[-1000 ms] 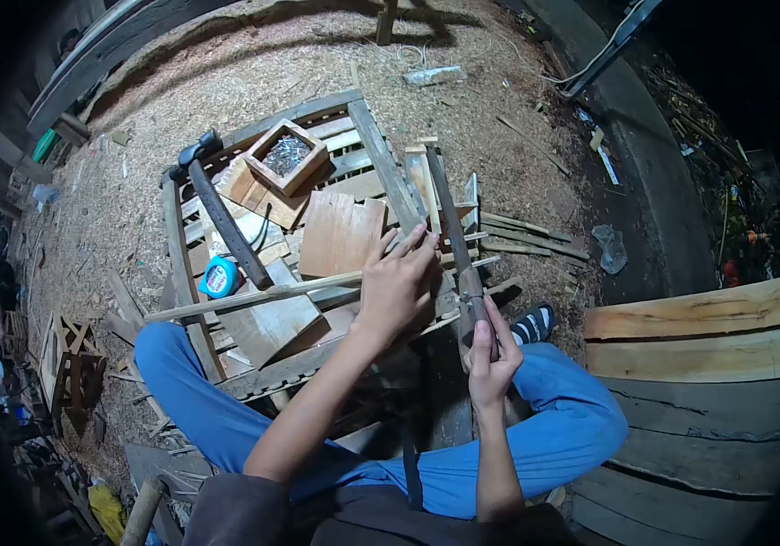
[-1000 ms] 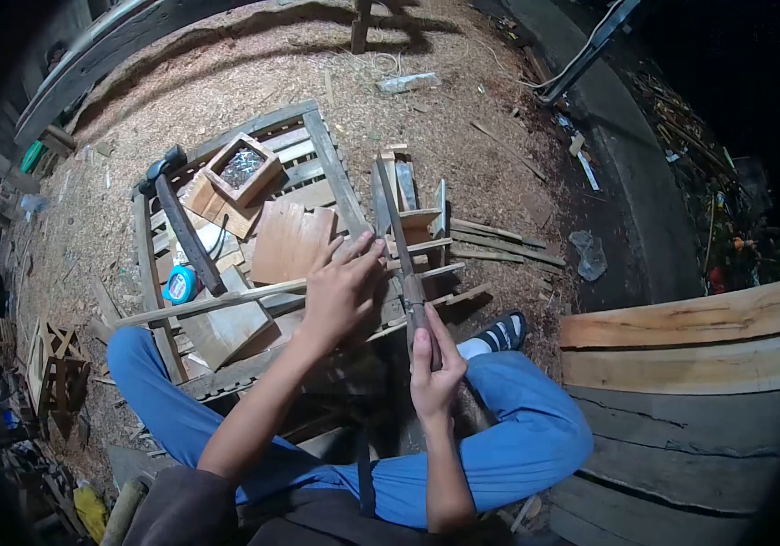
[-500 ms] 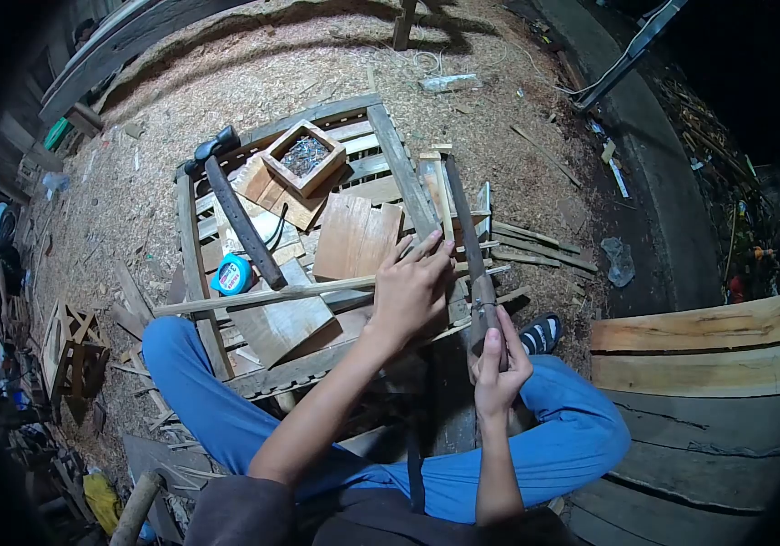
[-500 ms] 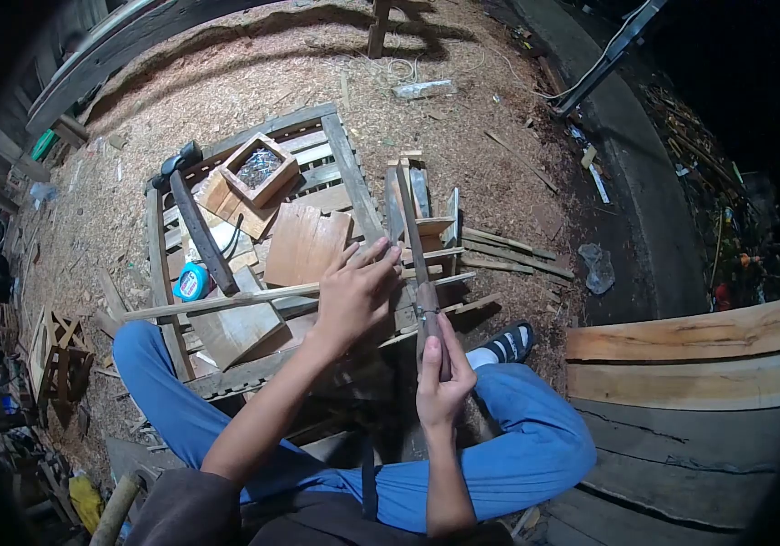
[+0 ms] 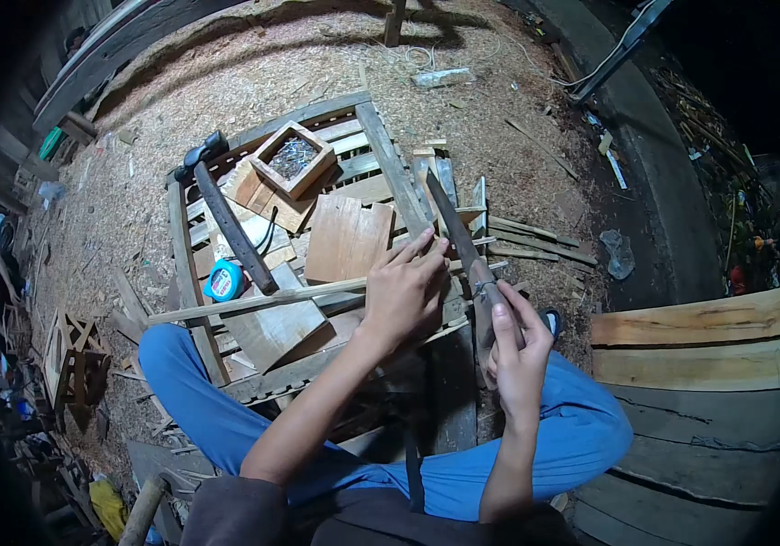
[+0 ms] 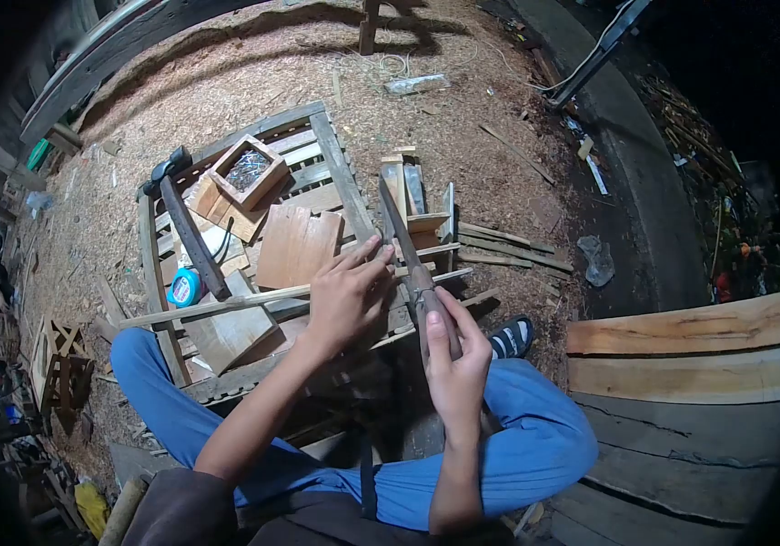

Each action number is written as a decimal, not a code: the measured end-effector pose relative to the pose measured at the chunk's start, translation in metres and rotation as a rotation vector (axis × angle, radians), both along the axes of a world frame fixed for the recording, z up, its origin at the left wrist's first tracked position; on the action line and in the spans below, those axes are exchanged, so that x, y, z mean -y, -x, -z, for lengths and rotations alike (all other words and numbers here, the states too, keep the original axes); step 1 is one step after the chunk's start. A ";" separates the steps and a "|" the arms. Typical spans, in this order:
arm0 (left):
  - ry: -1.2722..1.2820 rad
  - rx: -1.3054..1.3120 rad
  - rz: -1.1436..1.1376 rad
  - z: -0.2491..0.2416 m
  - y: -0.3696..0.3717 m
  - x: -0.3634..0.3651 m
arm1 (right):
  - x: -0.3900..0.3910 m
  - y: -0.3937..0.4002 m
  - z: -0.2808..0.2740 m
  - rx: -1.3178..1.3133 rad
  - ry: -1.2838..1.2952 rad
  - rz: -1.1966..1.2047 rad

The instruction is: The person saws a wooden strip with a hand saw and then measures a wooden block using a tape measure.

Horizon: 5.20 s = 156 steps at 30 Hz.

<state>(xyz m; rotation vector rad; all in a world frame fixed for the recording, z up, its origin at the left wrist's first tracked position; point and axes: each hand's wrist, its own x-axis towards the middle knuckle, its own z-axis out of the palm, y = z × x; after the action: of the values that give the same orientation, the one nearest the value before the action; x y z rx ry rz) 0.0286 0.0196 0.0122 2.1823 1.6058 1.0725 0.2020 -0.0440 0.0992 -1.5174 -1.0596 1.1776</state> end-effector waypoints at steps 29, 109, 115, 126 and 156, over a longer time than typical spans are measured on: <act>-0.011 0.000 0.000 -0.001 0.002 -0.001 | 0.091 -0.022 0.048 0.225 -0.203 0.054; -0.111 0.004 -0.005 0.002 0.002 -0.014 | 0.003 0.006 0.043 0.296 -0.348 -0.039; -0.126 0.054 -0.019 0.007 -0.003 -0.011 | 0.012 -0.020 0.066 -0.098 -0.101 -0.002; -0.064 -0.019 0.009 0.004 -0.001 -0.011 | 0.025 -0.020 0.140 0.226 -0.451 0.038; -0.026 -0.058 -0.009 0.005 -0.002 -0.008 | 0.067 -0.017 0.047 0.030 -0.092 0.066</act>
<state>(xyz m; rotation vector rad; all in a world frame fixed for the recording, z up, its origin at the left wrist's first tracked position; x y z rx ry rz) 0.0307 0.0272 0.0075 2.2451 1.6367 1.0477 0.2187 -0.1112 0.0525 -1.4916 -1.0613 1.0494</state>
